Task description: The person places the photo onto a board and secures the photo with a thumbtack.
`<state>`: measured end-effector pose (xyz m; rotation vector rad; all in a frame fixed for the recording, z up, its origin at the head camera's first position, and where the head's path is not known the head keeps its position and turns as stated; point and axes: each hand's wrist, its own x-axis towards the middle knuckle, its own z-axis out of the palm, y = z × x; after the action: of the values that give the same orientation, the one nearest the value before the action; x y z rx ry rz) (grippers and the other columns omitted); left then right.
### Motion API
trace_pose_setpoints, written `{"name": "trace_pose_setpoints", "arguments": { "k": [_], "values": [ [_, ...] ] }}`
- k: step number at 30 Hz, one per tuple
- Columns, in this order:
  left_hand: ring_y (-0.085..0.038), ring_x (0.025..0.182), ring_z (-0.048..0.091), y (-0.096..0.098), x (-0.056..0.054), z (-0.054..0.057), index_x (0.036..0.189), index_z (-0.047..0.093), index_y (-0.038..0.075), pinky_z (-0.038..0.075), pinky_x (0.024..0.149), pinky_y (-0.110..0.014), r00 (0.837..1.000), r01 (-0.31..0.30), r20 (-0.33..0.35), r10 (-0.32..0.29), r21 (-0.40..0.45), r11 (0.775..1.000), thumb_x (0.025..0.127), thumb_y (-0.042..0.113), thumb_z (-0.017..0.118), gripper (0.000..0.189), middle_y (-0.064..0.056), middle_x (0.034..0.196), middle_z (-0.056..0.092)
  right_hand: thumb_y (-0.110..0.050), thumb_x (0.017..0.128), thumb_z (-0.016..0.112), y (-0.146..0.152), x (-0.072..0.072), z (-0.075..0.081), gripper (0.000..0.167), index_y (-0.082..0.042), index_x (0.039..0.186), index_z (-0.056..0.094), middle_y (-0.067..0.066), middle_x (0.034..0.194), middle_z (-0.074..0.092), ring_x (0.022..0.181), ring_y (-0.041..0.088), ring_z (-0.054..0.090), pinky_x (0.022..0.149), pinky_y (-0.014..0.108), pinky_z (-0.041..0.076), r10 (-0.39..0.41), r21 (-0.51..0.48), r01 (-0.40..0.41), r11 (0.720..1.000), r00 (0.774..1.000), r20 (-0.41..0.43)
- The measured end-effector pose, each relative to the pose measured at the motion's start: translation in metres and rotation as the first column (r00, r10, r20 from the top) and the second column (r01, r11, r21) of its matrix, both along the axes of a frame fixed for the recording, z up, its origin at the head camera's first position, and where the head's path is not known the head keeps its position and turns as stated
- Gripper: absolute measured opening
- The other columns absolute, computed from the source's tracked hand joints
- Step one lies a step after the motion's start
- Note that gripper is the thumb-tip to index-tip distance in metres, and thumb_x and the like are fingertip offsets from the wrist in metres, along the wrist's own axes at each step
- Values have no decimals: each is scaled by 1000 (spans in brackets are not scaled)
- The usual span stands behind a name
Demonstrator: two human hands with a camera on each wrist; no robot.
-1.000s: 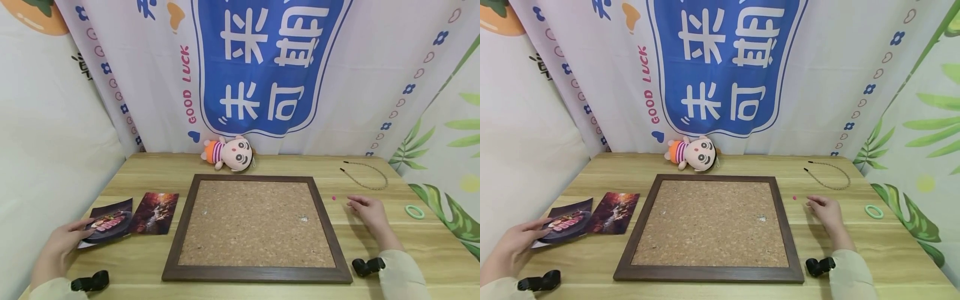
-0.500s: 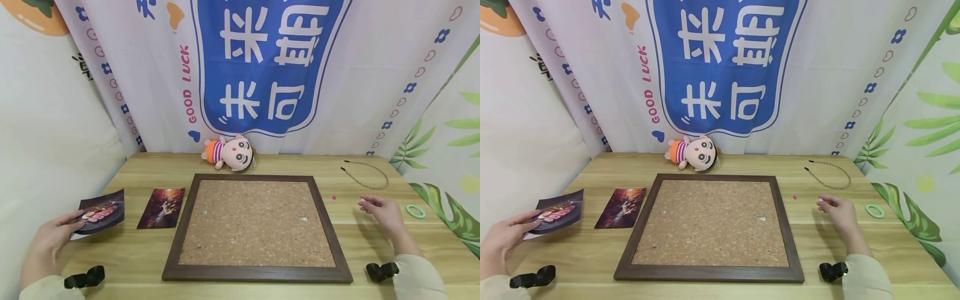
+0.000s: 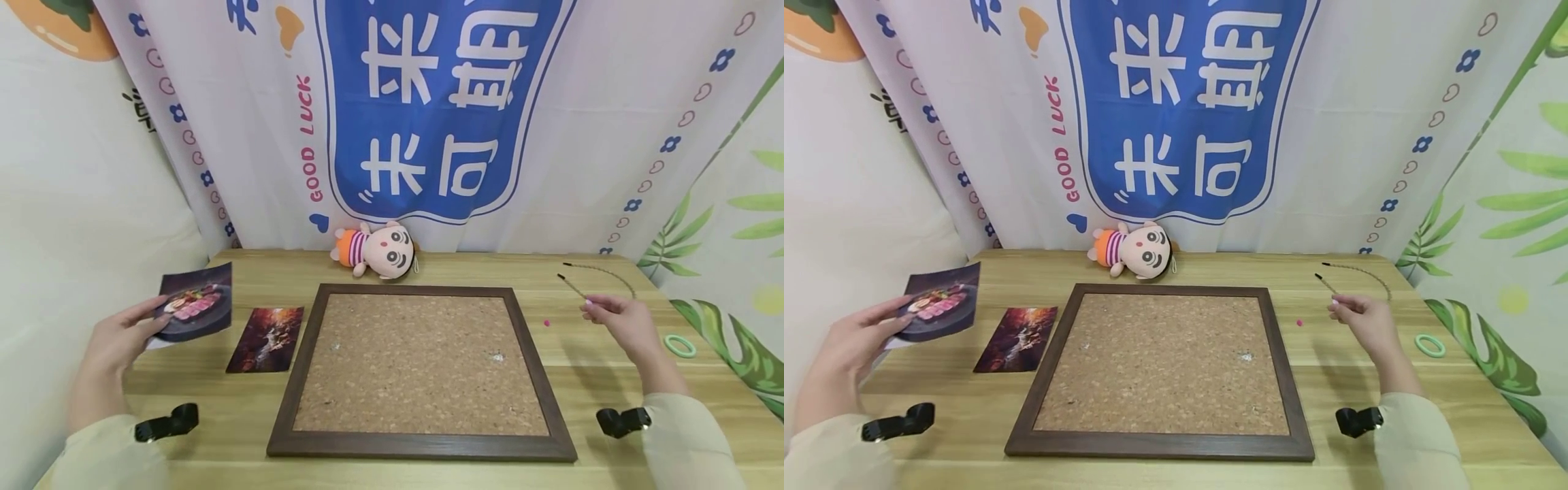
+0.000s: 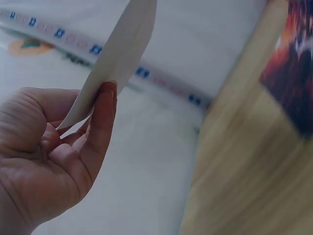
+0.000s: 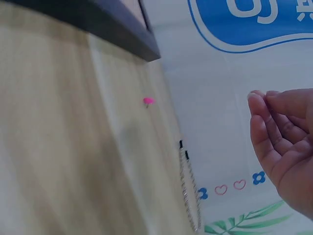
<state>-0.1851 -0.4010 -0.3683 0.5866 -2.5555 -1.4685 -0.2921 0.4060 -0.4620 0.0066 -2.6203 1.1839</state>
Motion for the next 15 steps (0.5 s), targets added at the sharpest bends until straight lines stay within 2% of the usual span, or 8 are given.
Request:
{"name": "trace_pose_setpoints", "arguments": {
  "k": [3, 7, 9, 10, 11, 12, 13, 15],
  "values": [
    [-2, 79, 45, 25, -19, 6, 125, 47, 29, 42, 56, -22, 996, 21, -88, -15, 72, 997, 76, 32, 65, 52, 2, 114, 43, -47, 80, 51, 2, -16, 1, 45, -16, 112, 57, 1, 93, 63, 80, 14, 60, 63, 17, 46, 9, -29, -10, 1000, 1000, -22],
    [0, 69, 47, 82, -26, 32, 128, 43, 13, 42, 56, -15, 982, 126, -161, -101, 153, 980, 80, 14, 61, 52, -13, 119, 36, -45, 78, 56, -5, -33, 5, 41, -16, 107, 60, 3, 92, 63, 78, 17, 60, 62, 22, 48, 13, -82, -19, 996, 997, -70],
    [1, 68, 49, 107, -30, 39, 129, 41, 9, 43, 58, -14, 973, 170, -182, -140, 165, 972, 81, 12, 60, 52, -14, 120, 35, -46, 76, 58, -14, -37, 9, 40, -19, 105, 61, 0, 90, 63, 76, 15, 60, 61, 21, 47, 27, -117, -39, 992, 994, -102],
    [1, 70, 50, 118, -33, 41, 130, 40, 7, 44, 60, -14, 969, 194, -189, -161, 176, 965, 82, 10, 59, 52, -15, 120, 36, -42, 78, 59, -30, -26, 26, 39, -15, 105, 61, 4, 90, 63, 76, 15, 59, 62, 22, 47, 44, -122, -56, 991, 994, -101],
    [1, 70, 50, 127, -36, 41, 130, 39, 6, 44, 61, -15, 966, 209, -188, -177, 163, 964, 82, 10, 59, 52, -14, 119, 37, -42, 77, 59, -36, -28, 28, 39, -14, 104, 61, 3, 89, 63, 74, 14, 60, 61, 21, 47, 58, -133, -75, 988, 990, -127],
    [0, 70, 49, 136, -40, 42, 130, 39, 6, 44, 61, -15, 963, 221, -193, -189, 164, 961, 82, 9, 58, 52, -14, 117, 39, -40, 78, 59, -50, -18, 43, 39, -11, 105, 61, 6, 90, 62, 76, 16, 59, 65, 23, 47, 77, -143, -92, 985, 991, -112],
    [-1, 71, 49, 144, -44, 41, 130, 39, 6, 44, 61, -15, 961, 232, -194, -199, 161, 959, 81, 8, 59, 52, -14, 116, 40, -36, 80, 59, -54, -21, 44, 37, -9, 104, 61, 6, 89, 62, 76, 16, 59, 66, 24, 47, 135, -194, -156, 969, 984, -120],
    [-3, 69, 47, 158, -51, 40, 130, 39, 6, 42, 58, -16, 955, 256, -195, -224, 164, 953, 81, 6, 58, 53, -14, 115, 42, -29, 81, 60, -82, 0, 74, 35, -2, 103, 61, 8, 86, 63, 74, 15, 59, 66, 26, 47, 186, -234, -209, 950, 976, -118]
  ]
}}
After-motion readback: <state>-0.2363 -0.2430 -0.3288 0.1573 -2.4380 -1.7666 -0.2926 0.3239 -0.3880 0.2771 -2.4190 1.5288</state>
